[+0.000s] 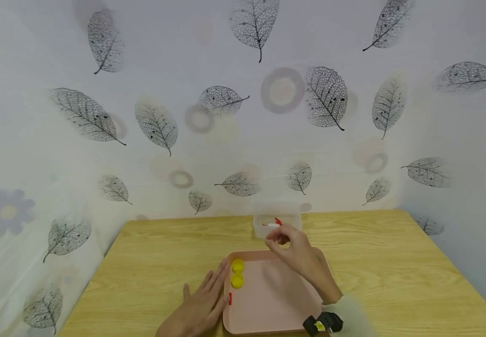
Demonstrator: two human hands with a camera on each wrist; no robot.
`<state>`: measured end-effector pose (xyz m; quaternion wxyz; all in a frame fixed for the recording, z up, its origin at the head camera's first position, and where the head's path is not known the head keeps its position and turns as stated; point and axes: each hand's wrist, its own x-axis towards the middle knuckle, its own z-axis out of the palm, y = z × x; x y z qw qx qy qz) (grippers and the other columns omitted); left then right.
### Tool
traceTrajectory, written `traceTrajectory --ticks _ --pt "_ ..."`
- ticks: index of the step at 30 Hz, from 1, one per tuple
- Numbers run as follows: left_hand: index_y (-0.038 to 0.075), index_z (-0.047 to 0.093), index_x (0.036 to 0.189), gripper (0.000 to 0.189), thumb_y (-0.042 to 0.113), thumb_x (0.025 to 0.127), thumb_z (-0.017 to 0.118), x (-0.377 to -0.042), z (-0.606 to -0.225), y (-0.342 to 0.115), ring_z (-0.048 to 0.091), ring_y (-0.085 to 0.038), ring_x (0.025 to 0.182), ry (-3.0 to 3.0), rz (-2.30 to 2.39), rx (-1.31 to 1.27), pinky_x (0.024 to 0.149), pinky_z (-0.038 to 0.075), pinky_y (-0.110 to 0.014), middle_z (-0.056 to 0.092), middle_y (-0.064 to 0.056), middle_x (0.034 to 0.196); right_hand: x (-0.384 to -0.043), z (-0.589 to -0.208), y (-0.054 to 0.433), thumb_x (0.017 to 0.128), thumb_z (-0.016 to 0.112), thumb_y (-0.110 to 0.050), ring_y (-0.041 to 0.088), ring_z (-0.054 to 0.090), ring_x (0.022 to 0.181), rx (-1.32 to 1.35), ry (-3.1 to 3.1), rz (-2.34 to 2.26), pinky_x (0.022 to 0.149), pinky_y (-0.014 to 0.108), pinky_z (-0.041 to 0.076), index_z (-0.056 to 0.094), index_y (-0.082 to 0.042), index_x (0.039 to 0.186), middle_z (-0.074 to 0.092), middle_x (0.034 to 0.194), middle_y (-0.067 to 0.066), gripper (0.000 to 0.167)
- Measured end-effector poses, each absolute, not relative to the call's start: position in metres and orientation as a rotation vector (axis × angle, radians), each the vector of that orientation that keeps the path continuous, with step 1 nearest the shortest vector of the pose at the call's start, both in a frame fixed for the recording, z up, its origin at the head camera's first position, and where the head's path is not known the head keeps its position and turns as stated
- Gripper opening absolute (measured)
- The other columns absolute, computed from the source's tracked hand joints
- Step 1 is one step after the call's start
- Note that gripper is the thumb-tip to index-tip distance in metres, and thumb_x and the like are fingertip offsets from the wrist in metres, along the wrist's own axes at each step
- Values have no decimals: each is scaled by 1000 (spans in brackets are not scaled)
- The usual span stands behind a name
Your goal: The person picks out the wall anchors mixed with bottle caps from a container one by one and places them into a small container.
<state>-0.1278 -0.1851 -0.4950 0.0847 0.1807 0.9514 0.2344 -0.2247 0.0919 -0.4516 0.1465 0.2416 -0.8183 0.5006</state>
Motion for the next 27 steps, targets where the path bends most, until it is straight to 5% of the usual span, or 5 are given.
traceTrajectory --ticks 6,27 --pt "23 10 167 65 49 111 30 -126 -496 -184 26 -40 151 2844 703 544 91 6 -94 4 7 173 -212 -458 89 87 80 -3 13 55 74 714 -2306 1504 68 26 52 72 -11 91 64 85 -5 12" --pt "26 8 167 64 50 111 29 -128 -496 -184 26 -39 152 2859 679 530 92 7 -93 4 9 172 -191 -485 62 93 78 -13 8 57 78 763 -2470 1579 73 27 54 74 -11 93 63 87 -7 4"
